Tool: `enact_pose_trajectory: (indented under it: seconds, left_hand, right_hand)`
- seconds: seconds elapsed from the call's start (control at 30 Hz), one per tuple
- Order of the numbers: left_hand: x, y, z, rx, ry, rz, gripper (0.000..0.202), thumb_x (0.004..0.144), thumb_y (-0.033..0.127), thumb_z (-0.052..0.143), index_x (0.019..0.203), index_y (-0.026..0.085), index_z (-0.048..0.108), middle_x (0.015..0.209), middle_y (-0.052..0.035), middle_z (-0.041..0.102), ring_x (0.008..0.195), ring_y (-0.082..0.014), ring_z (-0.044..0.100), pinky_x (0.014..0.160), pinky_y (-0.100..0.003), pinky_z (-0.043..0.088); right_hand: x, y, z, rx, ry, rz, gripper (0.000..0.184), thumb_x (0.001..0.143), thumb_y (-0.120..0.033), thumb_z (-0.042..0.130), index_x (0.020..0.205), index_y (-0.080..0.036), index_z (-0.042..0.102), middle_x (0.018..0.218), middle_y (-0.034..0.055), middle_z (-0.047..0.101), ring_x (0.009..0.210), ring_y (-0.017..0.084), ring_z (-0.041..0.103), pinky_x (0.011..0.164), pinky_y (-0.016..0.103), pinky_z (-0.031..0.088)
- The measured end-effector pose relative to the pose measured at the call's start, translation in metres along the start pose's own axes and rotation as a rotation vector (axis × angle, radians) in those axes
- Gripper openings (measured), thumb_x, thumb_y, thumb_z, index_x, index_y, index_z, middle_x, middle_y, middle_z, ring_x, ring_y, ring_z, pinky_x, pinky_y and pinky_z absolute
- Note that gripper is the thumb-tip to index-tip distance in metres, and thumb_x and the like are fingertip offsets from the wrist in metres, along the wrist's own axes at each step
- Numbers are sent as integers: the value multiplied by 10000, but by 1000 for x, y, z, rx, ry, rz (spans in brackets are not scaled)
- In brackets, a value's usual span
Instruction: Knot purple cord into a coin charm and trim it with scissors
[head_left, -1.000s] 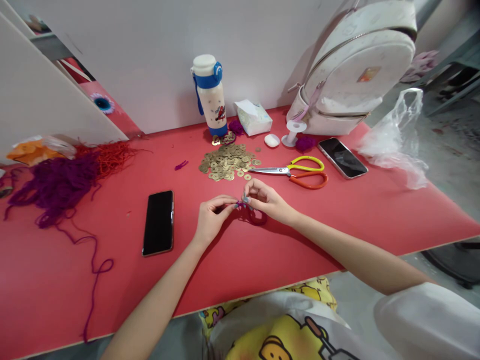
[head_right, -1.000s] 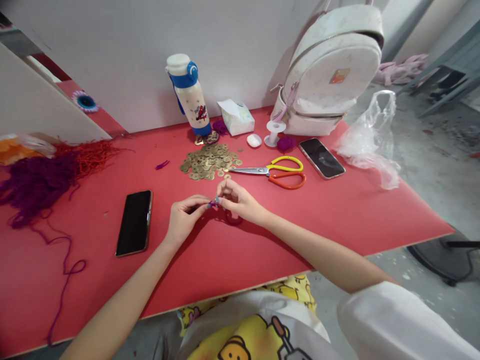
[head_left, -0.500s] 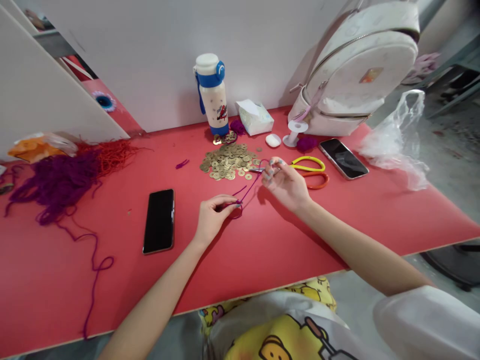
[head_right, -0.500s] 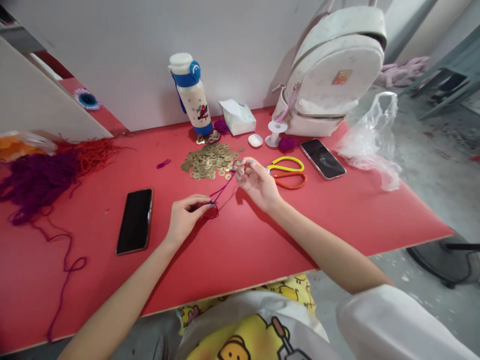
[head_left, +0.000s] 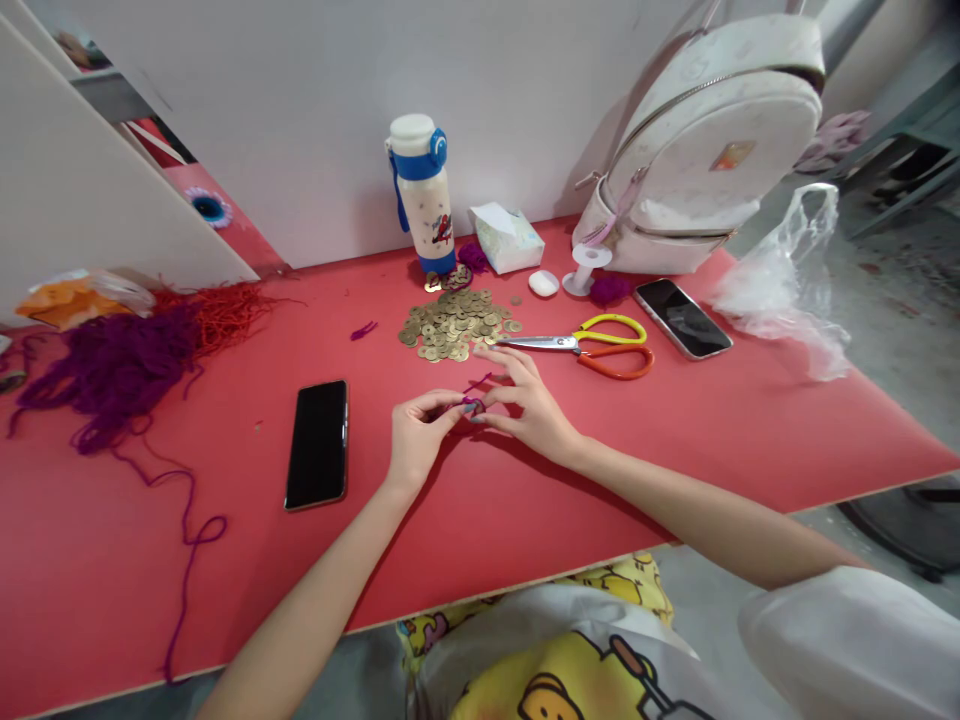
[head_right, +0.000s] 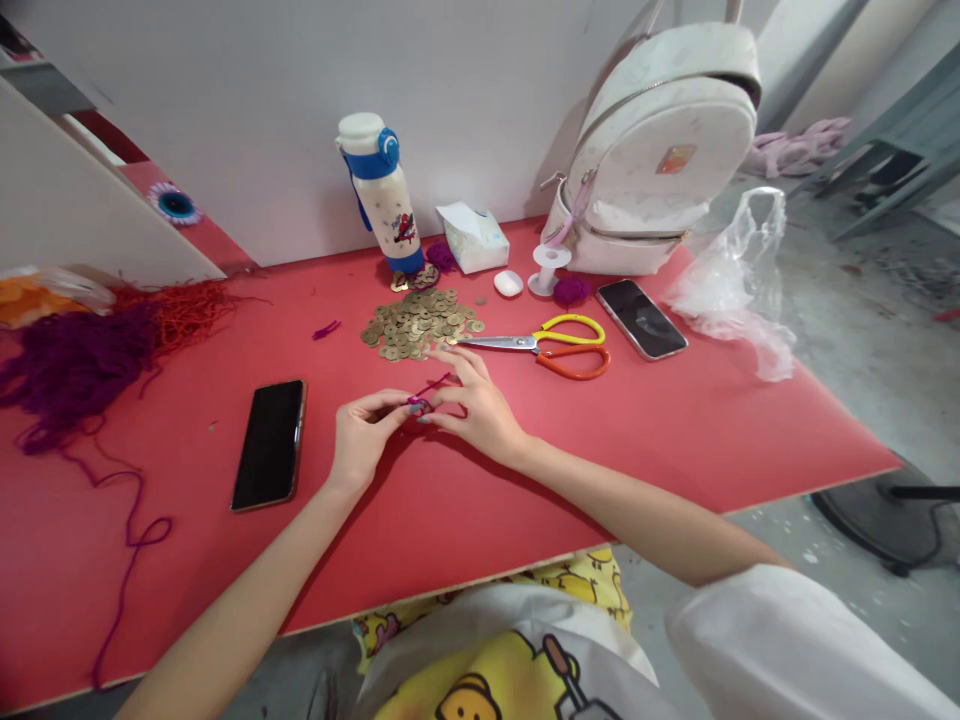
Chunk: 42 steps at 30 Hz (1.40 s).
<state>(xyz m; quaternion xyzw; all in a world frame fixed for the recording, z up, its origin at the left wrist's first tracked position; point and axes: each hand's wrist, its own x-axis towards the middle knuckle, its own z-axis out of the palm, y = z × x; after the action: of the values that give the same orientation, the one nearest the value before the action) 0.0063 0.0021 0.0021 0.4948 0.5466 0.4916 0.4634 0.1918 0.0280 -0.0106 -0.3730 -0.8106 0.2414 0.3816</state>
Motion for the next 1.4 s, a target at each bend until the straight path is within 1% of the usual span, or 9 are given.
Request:
enact_pose_trajectory:
  seconds: [0.1,0.33,0.67,0.73,0.87,1.0,1.13,1.27,1.4]
  left_hand:
    - [-2,-1,3,-39,-35,-22,124,677,273,792,754,176,783,802,-65,773,741,-197,703,717,-309,572]
    - [-10,7,9,-51,-125,39,86,704,281,793,716,196,785,789,-60,769,773,-209,711,714,-305,579]
    - [-19,11,10,-19,-245,146,40,766,220,760,740,211,790,773,-51,758,761,-196,699,746,-307,566]
    - [-18,10,9,-5,-224,151,51,775,219,749,743,212,789,782,-50,760,763,-197,700,746,-309,569]
    - [-12,7,4,75,-91,176,65,790,200,721,781,213,784,811,-38,756,777,-183,694,746,-289,560]
    - [-4,2,-1,142,-29,122,72,803,220,693,825,191,754,801,-38,741,728,-169,677,688,-271,543]
    - [-3,3,0,147,-40,102,101,796,230,691,867,187,634,758,-6,689,698,-139,663,654,-225,513]
    - [-7,6,3,249,-96,126,139,820,221,663,903,208,551,711,29,635,623,-106,613,592,-194,453]
    - [-8,7,4,292,-140,150,100,839,204,624,916,215,562,722,23,647,617,-112,620,585,-203,461]
  right_hand:
    - [-1,1,4,57,-21,7,97,830,-284,739,769,-211,722,1407,98,530,1339,319,383,1116,580,367]
    - [-1,0,5,91,-129,-33,54,859,-229,691,875,-224,742,1346,100,568,1261,304,450,1064,571,414]
    - [-3,-1,6,47,-185,-75,144,897,-278,653,988,-236,757,1322,110,575,1226,296,455,1009,517,475]
    - [-3,-1,6,40,-178,-69,126,897,-282,653,946,-240,762,1302,105,587,1217,294,462,998,512,482]
    - [-2,0,2,67,-139,-62,117,889,-322,673,904,-229,742,1260,97,618,1202,278,483,1010,490,468]
    - [1,1,-6,115,-88,-43,191,923,-342,624,790,-220,687,1176,90,642,1121,261,534,1007,491,436]
    - [2,-1,-12,170,-37,-26,313,995,-346,478,776,-219,662,1028,87,634,1011,232,557,955,447,438]
    - [4,-6,-16,281,-17,7,387,999,-421,459,719,-214,628,874,65,607,885,210,553,899,407,441]
    - [3,-10,-19,450,19,157,423,989,-484,460,682,-213,567,656,14,563,619,161,517,697,338,452]
